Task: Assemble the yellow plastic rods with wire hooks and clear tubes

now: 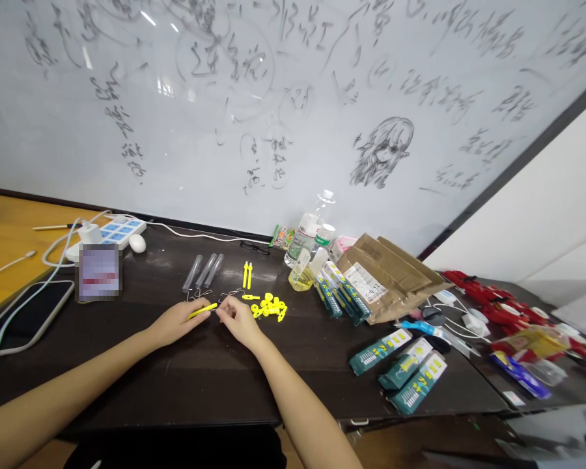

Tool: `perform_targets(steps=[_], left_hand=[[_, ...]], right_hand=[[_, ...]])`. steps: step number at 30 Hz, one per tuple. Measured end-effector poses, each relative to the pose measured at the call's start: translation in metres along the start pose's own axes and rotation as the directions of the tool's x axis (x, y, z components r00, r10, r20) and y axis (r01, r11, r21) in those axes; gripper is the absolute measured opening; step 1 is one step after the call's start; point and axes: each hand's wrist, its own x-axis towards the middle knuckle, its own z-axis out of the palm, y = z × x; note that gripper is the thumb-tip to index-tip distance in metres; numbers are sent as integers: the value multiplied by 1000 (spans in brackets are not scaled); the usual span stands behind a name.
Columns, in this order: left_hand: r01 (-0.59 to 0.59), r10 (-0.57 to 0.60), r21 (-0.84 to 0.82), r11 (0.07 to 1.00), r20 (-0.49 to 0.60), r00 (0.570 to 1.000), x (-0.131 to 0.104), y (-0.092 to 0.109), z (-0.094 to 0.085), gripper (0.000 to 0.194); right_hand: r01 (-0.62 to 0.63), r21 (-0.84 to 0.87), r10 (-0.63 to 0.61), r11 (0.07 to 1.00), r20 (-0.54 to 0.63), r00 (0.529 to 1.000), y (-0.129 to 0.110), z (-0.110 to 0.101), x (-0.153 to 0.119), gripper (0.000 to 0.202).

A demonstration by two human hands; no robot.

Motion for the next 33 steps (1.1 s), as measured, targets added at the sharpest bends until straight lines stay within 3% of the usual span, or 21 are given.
perform_targets(steps=[10, 17, 25, 33], left_hand=[[-1, 0, 58, 998, 25, 1000, 2, -4, 3, 30], [4, -7, 83, 997, 45, 999, 0, -5, 3, 30], [33, -56, 310, 950, 65, 996, -1, 3, 5, 29], [31, -79, 426, 904, 95, 992, 0, 0, 8, 22]], right_hand=[[133, -240, -147, 962, -38, 988, -1, 0, -1, 16], [148, -264, -160, 953, -24, 987, 0, -1, -1, 16], [169, -291, -170, 942, 23, 985, -1, 1, -3, 15], [166, -314, -162, 935, 39, 986, 1, 1, -1, 15]])
